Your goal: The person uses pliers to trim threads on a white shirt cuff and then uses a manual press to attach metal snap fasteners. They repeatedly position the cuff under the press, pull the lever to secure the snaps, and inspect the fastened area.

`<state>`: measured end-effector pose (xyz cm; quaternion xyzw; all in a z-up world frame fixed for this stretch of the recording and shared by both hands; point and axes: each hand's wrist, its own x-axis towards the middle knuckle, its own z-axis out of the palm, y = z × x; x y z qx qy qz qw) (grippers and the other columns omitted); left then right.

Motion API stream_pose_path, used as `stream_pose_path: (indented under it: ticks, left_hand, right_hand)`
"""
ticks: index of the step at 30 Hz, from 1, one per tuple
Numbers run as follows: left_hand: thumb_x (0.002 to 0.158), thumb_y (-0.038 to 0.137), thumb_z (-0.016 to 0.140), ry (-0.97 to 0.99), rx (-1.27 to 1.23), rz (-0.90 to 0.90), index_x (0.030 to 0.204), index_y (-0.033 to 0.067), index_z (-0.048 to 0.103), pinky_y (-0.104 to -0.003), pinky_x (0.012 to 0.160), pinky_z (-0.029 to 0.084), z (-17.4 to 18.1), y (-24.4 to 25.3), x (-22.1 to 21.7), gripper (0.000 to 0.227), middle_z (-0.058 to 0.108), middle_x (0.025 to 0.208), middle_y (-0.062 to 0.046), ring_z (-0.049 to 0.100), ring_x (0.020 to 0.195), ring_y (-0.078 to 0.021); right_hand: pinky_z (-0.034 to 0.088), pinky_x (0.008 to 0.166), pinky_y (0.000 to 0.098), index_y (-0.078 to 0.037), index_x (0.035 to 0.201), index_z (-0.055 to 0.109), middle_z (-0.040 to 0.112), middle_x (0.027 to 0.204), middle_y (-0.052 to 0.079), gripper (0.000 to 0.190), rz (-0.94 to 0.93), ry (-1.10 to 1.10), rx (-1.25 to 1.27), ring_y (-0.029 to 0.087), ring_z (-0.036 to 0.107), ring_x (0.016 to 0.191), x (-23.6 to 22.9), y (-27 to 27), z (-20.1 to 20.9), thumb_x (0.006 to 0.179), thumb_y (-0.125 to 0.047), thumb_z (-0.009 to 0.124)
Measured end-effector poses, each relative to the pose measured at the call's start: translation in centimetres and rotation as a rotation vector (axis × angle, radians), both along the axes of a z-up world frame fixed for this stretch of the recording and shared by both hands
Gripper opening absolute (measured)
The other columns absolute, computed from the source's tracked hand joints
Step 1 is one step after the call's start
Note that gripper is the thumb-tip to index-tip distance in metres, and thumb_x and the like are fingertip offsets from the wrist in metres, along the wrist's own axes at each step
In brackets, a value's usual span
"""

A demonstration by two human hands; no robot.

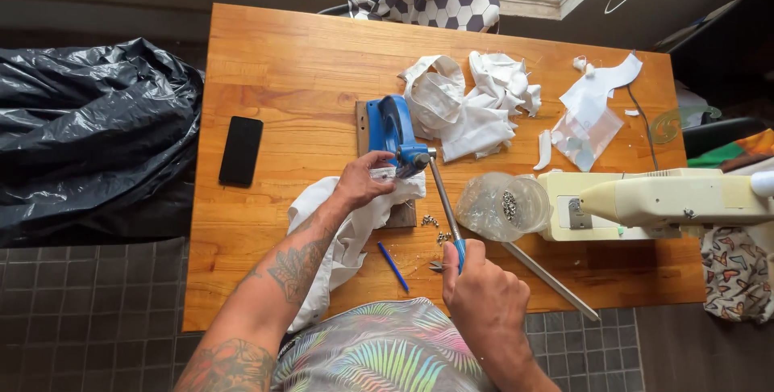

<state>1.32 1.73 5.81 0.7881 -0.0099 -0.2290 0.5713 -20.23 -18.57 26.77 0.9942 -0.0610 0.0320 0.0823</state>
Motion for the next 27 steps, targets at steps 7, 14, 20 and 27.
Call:
stream_pose_path:
  ticks: [7,14,20,27]
  left_hand:
    - [0.072,0.027,0.101,-0.203,0.024,-0.001,0.139,0.0301,0.082,-0.029,0.095,0.061,-4.2,-0.4,0.6,0.070,0.089,0.126,0.004,0.081,0.109,-0.0148]
    - [0.091,0.032,0.091,-0.161,-0.016,-0.019,0.137,0.0231,0.085,-0.033,0.114,0.058,-3.5,0.2,-0.6,0.047,0.088,0.139,0.001,0.079,0.129,-0.0166]
    - [0.092,0.025,0.095,-0.122,-0.042,0.048,0.138,0.0318,0.088,-0.045,0.118,0.060,-5.2,0.2,0.1,0.047,0.090,0.130,0.000,0.080,0.134,-0.0273]
    - [0.091,0.025,0.098,-0.172,0.011,0.074,0.125,0.0300,0.094,-0.044,0.108,0.064,-7.0,-0.7,0.4,0.034,0.089,0.123,-0.007,0.082,0.123,-0.0338]
  right_hand:
    - [0.053,0.045,0.0578,-0.022,0.103,0.065,0.072,0.059,0.007,0.047,0.003,-0.034,-0.055,0.044,0.076,0.056,0.7,0.4,1.5,0.119,-0.065,0.054]
    - [0.062,0.063,0.0653,-0.021,0.156,0.060,0.086,0.087,0.013,0.059,-0.019,0.294,0.109,0.049,0.084,0.080,2.6,0.6,6.7,0.114,-0.062,0.052]
    - [0.066,0.074,0.0496,-0.013,0.152,0.071,0.081,0.100,0.019,0.047,0.195,-0.165,1.090,0.035,0.079,0.082,12.0,-3.5,8.3,0.106,-0.019,0.080]
    - [0.058,0.087,0.0325,-0.006,0.162,0.066,0.082,0.111,0.014,0.045,0.328,-0.245,1.517,0.018,0.069,0.092,20.8,-4.3,-2.7,0.117,-0.003,0.064]
